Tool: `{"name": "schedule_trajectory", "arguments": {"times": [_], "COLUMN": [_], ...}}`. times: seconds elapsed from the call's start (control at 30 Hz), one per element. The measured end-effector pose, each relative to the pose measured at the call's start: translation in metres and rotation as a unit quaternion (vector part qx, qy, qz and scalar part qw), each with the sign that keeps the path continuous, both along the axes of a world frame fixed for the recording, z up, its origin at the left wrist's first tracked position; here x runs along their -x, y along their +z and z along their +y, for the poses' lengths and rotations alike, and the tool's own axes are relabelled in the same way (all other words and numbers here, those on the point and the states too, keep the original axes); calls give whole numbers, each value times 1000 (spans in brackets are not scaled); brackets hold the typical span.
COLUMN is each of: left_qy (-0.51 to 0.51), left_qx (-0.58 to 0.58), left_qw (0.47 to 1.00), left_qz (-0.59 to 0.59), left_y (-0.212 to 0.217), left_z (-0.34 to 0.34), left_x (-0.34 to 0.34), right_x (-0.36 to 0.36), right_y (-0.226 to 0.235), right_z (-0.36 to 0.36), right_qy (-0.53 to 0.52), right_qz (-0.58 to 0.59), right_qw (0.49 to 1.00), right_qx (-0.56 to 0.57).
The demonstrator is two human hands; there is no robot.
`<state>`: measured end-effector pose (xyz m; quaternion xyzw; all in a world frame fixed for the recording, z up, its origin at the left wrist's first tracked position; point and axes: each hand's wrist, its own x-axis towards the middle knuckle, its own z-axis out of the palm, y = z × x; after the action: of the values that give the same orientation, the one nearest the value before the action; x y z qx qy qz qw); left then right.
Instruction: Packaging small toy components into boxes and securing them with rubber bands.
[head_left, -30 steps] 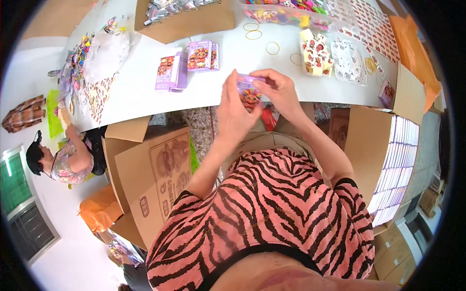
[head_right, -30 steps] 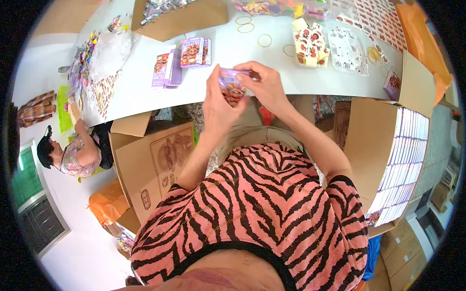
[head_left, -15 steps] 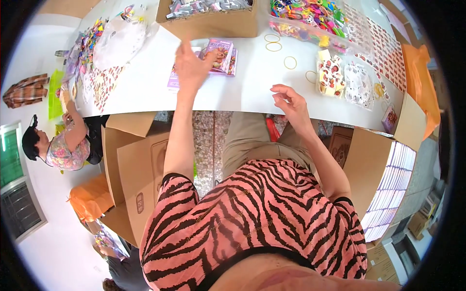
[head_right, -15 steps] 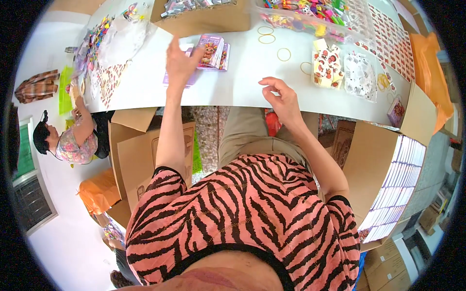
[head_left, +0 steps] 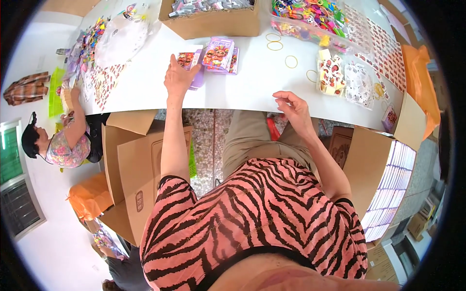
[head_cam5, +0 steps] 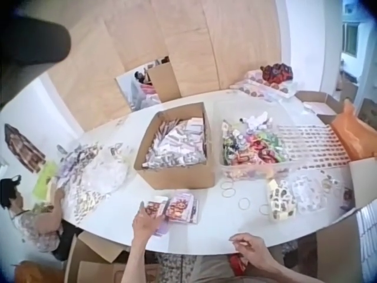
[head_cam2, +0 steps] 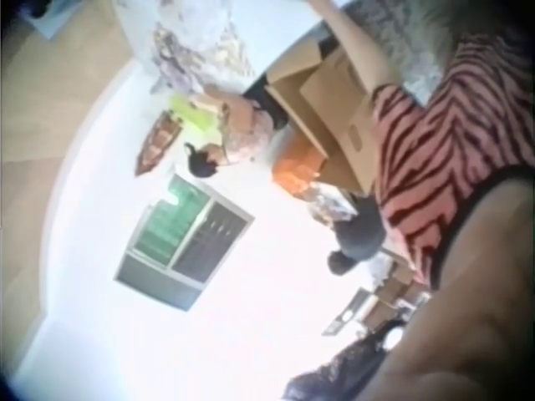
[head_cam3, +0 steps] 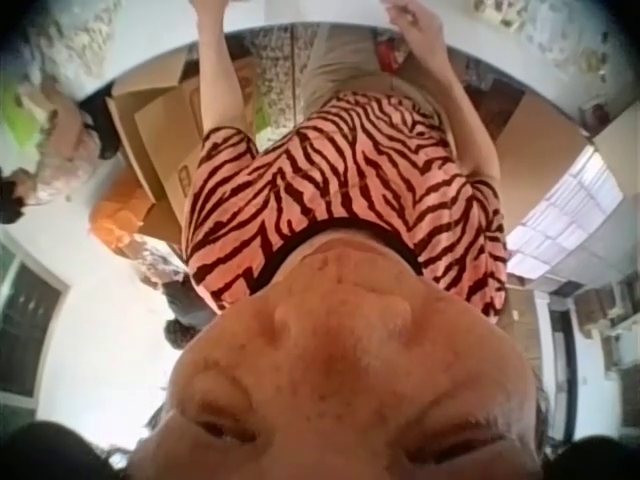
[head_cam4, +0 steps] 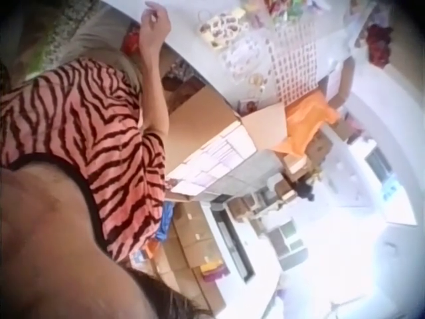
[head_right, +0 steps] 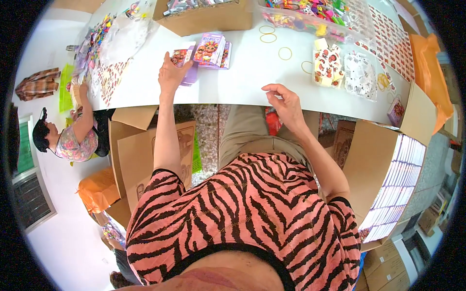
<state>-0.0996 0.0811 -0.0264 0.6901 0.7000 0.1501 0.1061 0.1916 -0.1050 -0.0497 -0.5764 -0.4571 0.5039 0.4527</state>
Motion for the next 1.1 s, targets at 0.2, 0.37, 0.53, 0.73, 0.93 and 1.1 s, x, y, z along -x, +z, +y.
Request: {"name": "schedule_trajectory", "arguments": {"times": [0.2, 0.37, 0.53, 0.73, 0.93, 1.1], "left_qy": [19, -46, -102, -152, -200, -210], "left_qx": [-79, -185, -182, -263, -231, 283], "left_qw": [996, 972, 947, 926, 926, 748], "left_qz": [-38, -135, -243, -224, -223, -563], "left_y": [12, 36, 45, 46, 49, 63], "left_z": [-12, -46, -83, -115, -141, -136], "left_x": [-2, -32, -81, -138, -153, -134], "right_x": [0, 7, 21, 30, -10, -41], "right_y": [1, 32, 65, 69, 76, 90], "right_z": [-3, 5, 24, 34, 29, 18], "right_qy": [1, 23, 2, -87, -104, 5], "right_qz": [-16, 7, 36, 102, 110, 56], "right_qw": [1000, 999, 988, 976, 982, 990], "right_qx": [-17, -43, -148, -169, -116, -130]}}
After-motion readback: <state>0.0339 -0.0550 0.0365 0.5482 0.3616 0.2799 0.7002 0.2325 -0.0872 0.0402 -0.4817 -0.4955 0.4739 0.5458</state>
